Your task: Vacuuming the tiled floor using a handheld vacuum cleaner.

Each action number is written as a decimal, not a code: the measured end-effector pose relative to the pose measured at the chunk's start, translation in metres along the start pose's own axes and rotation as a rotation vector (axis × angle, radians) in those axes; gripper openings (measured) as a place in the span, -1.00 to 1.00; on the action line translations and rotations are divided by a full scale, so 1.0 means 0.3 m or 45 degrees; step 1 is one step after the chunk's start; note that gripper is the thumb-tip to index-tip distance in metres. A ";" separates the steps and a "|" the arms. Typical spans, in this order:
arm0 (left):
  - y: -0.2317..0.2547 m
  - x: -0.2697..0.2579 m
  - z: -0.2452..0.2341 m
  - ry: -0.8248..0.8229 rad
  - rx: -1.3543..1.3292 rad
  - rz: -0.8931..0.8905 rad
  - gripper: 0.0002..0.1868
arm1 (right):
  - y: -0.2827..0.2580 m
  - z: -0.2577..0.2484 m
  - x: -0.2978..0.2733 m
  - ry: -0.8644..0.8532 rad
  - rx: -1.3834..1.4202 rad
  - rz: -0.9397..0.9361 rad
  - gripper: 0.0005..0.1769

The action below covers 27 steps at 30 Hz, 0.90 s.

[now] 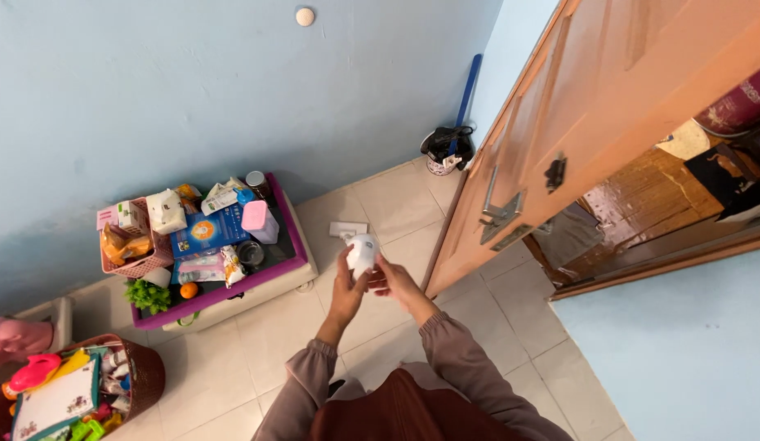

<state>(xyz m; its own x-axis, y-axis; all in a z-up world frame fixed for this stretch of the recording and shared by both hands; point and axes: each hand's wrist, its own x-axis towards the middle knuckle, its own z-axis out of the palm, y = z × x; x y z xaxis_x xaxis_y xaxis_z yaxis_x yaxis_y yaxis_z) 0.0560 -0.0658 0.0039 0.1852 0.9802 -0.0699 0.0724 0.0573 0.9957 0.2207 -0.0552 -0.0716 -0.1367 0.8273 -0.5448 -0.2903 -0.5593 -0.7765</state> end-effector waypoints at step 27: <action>-0.337 0.070 -0.688 -0.712 0.496 0.039 -0.31 | 0.449 0.491 0.548 0.717 0.841 0.213 -0.57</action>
<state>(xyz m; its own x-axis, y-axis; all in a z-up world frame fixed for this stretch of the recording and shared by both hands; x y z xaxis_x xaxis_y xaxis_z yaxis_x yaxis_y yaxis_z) -0.1498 -0.0120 -0.0857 0.6638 0.7290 -0.1671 0.3874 -0.1441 0.9106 0.0197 0.0134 -0.2192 0.2096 0.4915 -0.8453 -0.8202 -0.3823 -0.4257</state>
